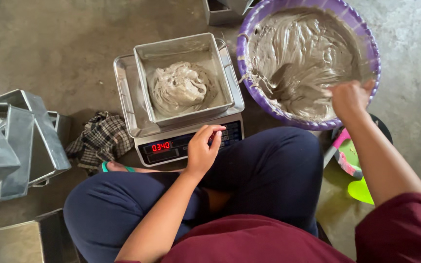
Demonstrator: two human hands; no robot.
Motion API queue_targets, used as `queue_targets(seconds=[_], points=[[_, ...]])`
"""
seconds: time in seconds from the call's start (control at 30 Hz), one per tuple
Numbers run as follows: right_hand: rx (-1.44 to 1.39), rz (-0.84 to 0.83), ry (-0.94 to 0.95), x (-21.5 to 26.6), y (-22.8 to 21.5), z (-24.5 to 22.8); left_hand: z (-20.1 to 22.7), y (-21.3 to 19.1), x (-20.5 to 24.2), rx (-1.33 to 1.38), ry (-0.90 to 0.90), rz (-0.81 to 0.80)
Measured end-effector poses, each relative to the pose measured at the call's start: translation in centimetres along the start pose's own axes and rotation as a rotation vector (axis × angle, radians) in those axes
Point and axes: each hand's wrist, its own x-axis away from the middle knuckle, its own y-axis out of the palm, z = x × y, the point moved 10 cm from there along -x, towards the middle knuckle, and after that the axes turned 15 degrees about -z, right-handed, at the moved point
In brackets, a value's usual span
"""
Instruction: The person scoops a gray batter from a large purple bowl into a rectangular metal tray placed on a digital scale, then spreads it evenly with a spatula. They repeat this process for multiple trays, checking the weight on the scale each time.
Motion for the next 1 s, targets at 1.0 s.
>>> queue_targets(seconds=[1.0], points=[[-0.999, 0.497, -0.634, 11.4, -23.5, -26.7, -0.6, -2.5, 1.1, -0.022, -0.031, 0.108]])
